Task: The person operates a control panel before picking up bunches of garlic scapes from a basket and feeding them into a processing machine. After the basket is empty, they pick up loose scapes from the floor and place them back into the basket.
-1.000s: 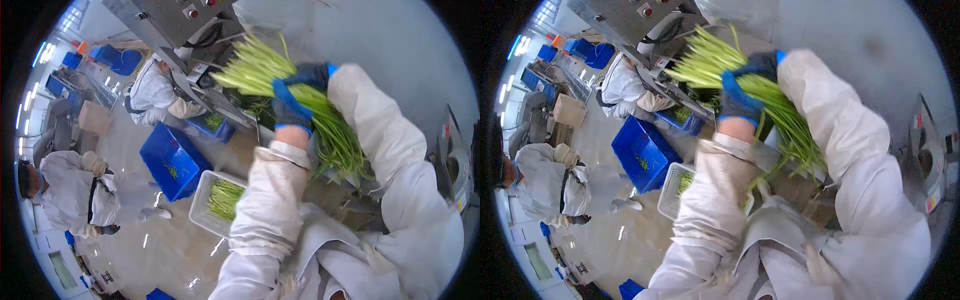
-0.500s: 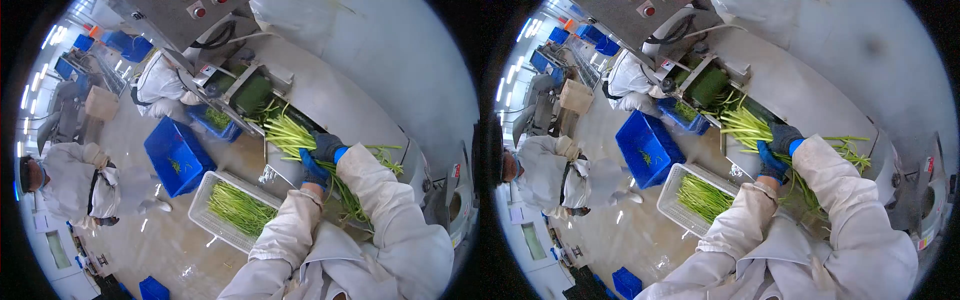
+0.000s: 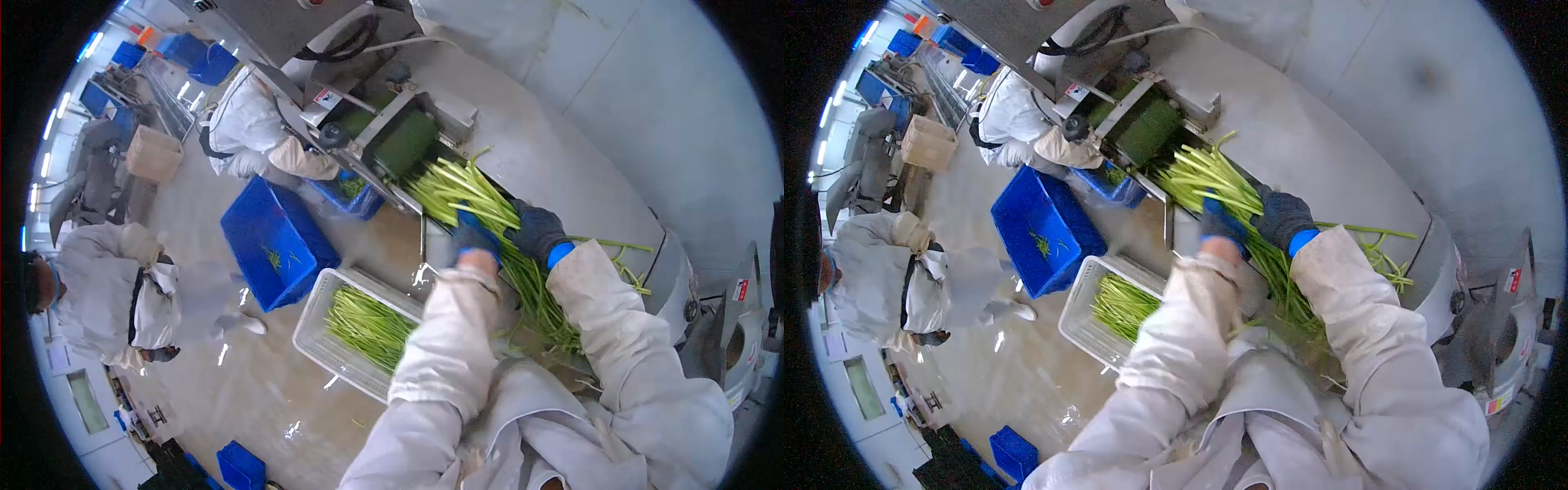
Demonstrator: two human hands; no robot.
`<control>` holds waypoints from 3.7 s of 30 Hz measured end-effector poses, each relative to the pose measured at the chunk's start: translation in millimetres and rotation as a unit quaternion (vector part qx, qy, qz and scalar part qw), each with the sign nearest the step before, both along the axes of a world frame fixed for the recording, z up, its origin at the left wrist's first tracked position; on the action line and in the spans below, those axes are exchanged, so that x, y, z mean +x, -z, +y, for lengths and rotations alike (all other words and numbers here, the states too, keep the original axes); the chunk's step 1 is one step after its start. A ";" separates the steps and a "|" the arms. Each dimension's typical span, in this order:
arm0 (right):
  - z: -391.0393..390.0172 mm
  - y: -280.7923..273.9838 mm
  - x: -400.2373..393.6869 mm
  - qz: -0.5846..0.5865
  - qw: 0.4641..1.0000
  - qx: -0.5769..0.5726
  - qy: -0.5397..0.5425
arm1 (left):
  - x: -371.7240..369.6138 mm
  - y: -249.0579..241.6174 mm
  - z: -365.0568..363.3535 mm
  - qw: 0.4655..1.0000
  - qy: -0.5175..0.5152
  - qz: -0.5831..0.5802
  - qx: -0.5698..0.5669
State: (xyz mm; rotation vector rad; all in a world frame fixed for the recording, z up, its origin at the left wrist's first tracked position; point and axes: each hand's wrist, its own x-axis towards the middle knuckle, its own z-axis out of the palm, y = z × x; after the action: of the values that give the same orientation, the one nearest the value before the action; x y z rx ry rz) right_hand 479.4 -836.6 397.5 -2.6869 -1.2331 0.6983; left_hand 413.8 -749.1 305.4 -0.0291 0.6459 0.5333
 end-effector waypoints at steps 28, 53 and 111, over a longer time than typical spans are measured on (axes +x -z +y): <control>20.0 37.2 -19.9 -0.091 0.995 -0.020 -0.021 | -218.0 -24.0 -42.8 0.930 0.002 0.236 0.284; 10.3 12.7 26.1 0.001 0.994 -0.076 -0.082 | -137.7 0.2 -173.6 0.949 0.280 -0.073 0.123; -72.3 5.2 -12.1 0.336 0.916 0.216 -0.021 | -137.9 -4.6 -83.4 0.838 0.222 0.123 0.483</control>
State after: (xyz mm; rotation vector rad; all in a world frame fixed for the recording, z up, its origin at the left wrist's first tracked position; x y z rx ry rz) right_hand 467.4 -908.9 392.3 -1.8290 -1.0821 1.0810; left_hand 275.8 -832.6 310.0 1.1430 0.5439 0.3596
